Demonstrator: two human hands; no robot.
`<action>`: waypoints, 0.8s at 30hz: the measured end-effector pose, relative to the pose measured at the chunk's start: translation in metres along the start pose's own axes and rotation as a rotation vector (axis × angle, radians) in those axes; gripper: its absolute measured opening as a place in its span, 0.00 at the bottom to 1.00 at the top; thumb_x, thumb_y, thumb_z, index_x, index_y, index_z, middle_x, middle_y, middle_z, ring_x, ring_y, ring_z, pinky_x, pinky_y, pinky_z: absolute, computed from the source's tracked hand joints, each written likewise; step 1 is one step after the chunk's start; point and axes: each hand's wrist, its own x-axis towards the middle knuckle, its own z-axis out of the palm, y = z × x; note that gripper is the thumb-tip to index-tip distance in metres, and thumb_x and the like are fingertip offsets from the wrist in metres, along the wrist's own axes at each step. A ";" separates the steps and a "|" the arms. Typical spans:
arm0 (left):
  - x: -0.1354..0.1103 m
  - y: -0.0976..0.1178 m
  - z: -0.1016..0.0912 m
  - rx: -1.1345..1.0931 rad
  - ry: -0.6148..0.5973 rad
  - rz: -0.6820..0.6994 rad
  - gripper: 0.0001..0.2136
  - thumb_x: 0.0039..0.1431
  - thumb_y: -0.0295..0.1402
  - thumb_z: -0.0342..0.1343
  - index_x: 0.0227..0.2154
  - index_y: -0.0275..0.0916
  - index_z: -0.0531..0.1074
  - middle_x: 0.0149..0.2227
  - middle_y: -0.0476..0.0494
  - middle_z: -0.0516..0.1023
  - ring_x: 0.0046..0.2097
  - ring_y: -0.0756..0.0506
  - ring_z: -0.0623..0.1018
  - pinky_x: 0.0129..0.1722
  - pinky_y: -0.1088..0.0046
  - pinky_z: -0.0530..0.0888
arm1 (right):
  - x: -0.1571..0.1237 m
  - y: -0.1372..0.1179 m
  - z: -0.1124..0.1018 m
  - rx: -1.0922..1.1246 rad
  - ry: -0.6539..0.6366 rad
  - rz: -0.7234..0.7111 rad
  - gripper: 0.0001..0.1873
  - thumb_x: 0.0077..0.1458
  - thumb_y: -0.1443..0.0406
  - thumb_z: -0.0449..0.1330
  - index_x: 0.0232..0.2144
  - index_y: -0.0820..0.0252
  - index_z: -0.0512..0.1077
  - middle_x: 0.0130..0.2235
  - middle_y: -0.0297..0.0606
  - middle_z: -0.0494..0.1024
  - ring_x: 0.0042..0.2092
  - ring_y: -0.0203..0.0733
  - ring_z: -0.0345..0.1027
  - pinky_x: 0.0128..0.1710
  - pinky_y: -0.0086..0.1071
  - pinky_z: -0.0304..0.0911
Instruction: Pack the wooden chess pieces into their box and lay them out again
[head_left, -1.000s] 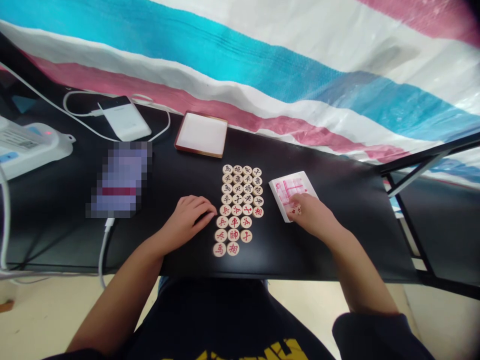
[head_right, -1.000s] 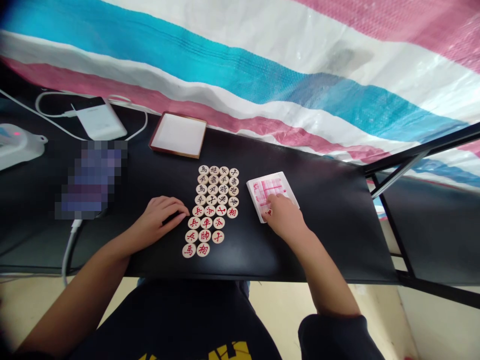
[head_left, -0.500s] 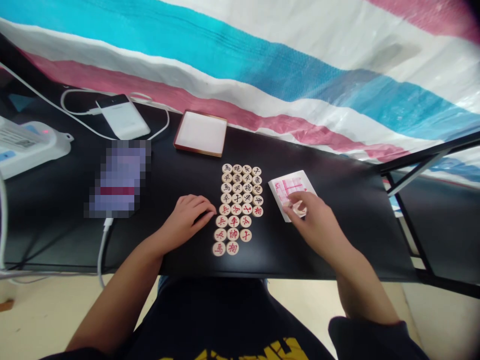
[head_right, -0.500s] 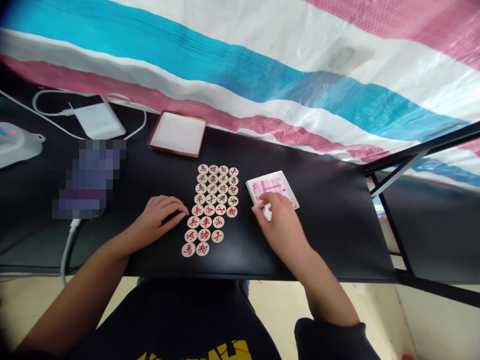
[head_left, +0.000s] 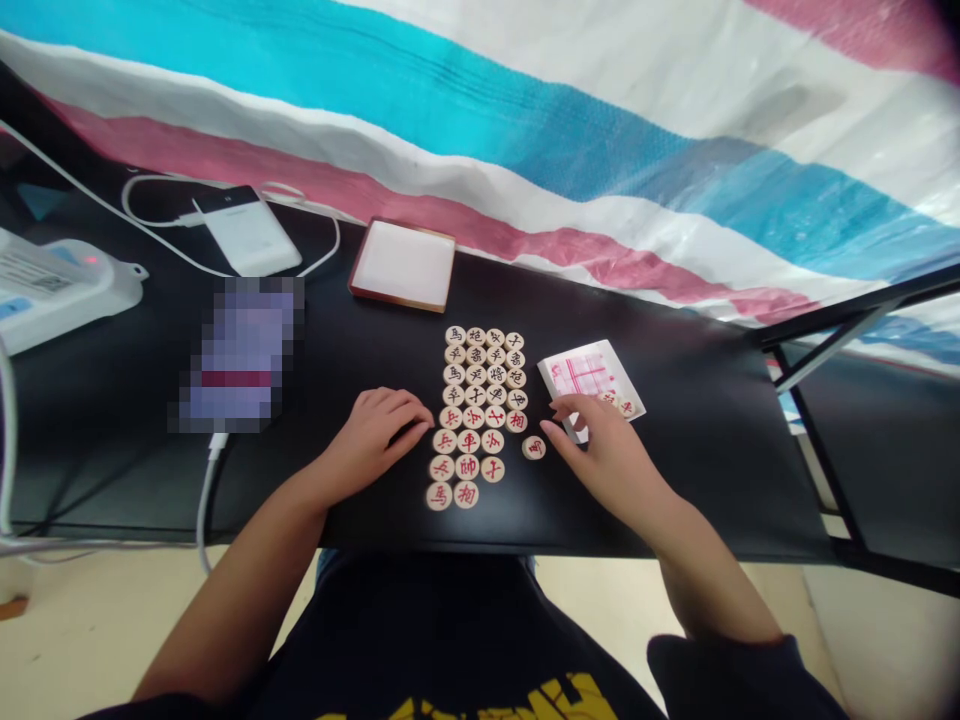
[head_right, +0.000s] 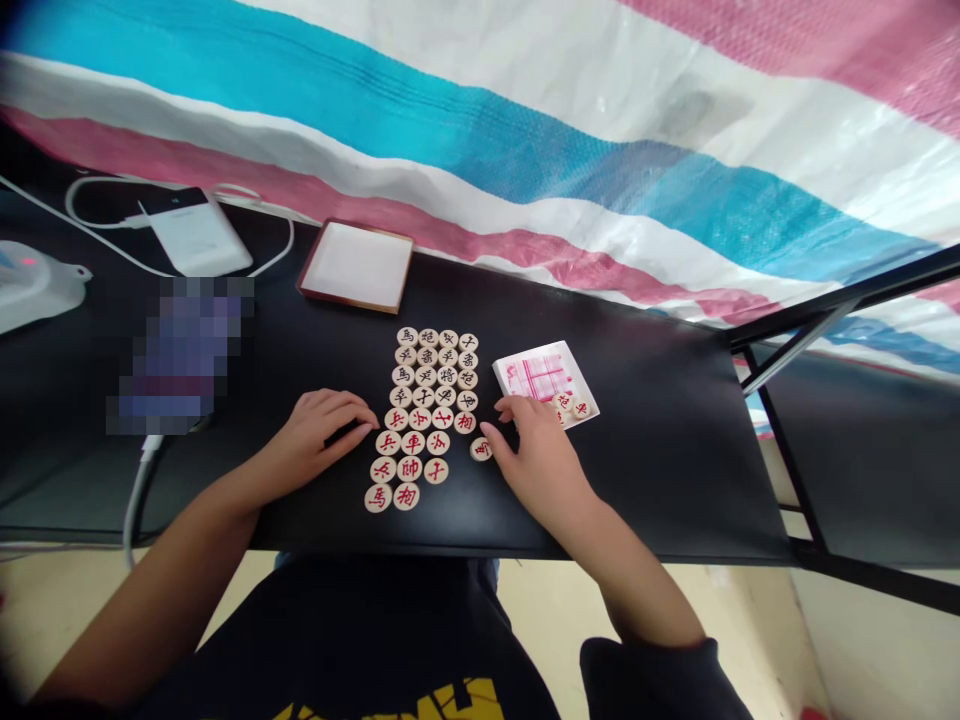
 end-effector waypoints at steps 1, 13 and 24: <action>0.000 0.000 0.000 0.000 -0.002 0.000 0.09 0.60 0.36 0.44 0.34 0.43 0.69 0.38 0.48 0.73 0.41 0.46 0.68 0.43 0.66 0.59 | -0.001 0.000 0.000 -0.001 -0.005 0.000 0.11 0.52 0.60 0.54 0.37 0.59 0.67 0.35 0.41 0.73 0.38 0.44 0.65 0.37 0.38 0.62; 0.001 0.001 -0.001 -0.009 -0.006 -0.010 0.09 0.60 0.36 0.44 0.34 0.42 0.69 0.38 0.48 0.73 0.40 0.46 0.68 0.43 0.66 0.59 | -0.001 -0.001 0.000 0.027 -0.047 0.022 0.11 0.52 0.61 0.53 0.37 0.59 0.68 0.35 0.40 0.73 0.37 0.42 0.65 0.36 0.37 0.62; 0.000 0.001 0.000 -0.010 -0.012 -0.010 0.09 0.60 0.35 0.44 0.34 0.43 0.69 0.38 0.48 0.73 0.41 0.46 0.68 0.43 0.66 0.59 | -0.005 0.001 0.004 0.007 -0.132 0.026 0.12 0.49 0.63 0.56 0.38 0.59 0.67 0.37 0.41 0.72 0.38 0.43 0.65 0.38 0.38 0.62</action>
